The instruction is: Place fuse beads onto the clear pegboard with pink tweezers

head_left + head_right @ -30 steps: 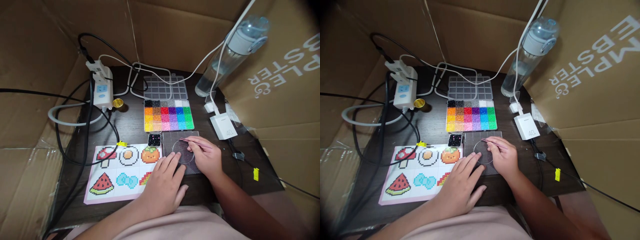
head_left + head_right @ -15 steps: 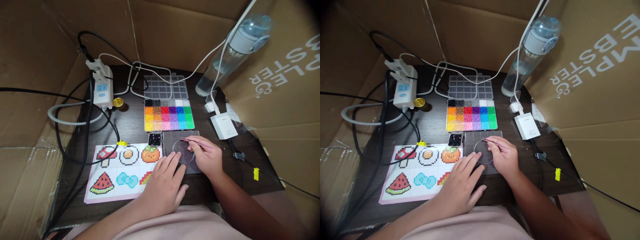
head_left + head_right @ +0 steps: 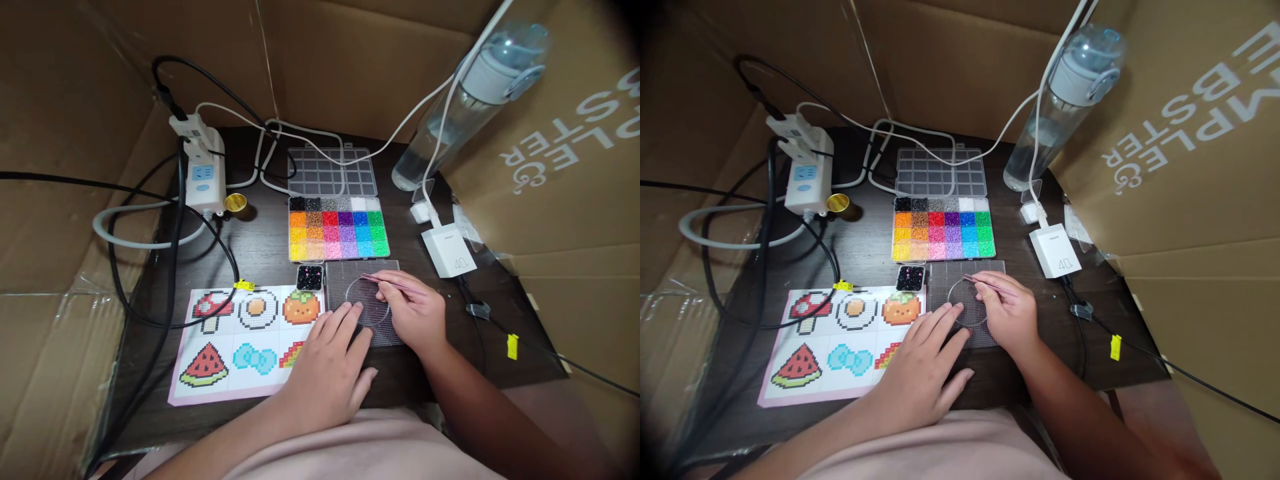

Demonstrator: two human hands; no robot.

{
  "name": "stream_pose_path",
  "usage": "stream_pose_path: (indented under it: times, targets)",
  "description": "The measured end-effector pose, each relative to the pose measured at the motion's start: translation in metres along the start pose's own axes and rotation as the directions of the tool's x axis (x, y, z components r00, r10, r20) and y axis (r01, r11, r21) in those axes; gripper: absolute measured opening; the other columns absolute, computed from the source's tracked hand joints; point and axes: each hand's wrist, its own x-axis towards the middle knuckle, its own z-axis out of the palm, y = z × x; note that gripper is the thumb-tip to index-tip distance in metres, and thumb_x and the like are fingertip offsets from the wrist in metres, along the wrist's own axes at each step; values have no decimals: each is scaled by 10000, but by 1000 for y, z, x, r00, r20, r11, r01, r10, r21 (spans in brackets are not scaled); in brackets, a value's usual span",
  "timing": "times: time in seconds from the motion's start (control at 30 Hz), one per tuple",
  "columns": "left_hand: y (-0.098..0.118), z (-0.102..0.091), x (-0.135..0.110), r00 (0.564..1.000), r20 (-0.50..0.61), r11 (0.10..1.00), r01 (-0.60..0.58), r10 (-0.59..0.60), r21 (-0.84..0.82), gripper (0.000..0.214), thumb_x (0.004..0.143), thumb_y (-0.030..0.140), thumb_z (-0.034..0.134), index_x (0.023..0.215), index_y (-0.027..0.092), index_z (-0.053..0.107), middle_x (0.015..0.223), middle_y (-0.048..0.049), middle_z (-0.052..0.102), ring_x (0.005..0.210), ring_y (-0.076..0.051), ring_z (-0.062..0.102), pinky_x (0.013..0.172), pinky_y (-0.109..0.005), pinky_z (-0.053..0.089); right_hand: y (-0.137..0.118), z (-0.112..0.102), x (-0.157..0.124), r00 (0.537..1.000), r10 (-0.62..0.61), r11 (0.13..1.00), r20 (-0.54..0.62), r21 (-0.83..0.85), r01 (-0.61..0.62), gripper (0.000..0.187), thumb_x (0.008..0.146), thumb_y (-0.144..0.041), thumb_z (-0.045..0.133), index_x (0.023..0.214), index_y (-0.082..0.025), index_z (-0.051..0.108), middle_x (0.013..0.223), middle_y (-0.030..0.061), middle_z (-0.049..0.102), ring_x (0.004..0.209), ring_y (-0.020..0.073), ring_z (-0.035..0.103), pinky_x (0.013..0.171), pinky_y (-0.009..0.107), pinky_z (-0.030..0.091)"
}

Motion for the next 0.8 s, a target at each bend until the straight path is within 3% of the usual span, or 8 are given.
stream_pose_path:
  times: [0.5, 0.8]
  targets:
    - [1, -3, 0, 1000, 28, 1000, 15, -14, -19, 445, 908, 398, 573, 1287, 166, 546, 1514, -170, 411, 1392, -355, 385, 1106, -542, 380, -1, -1, -1, 1000, 7, 1000, -15, 19, -7, 126, 865, -197, 657, 910, -183, 773, 845, 63, 755, 581, 134, 678, 550, 282, 606]
    - [2, -5, -2, 999, 28, 1000, 19, -19, -12, 454, 909, 403, 575, 1296, 169, 539, 1531, -162, 391, 1392, -350, 384, 1110, -540, 383, -3, -4, -6, 984, 67, 984, -164, 177, -38, 138, 874, -256, 684, 955, -159, 739, 668, 25, 696, 598, 154, 675, 597, 298, 575]
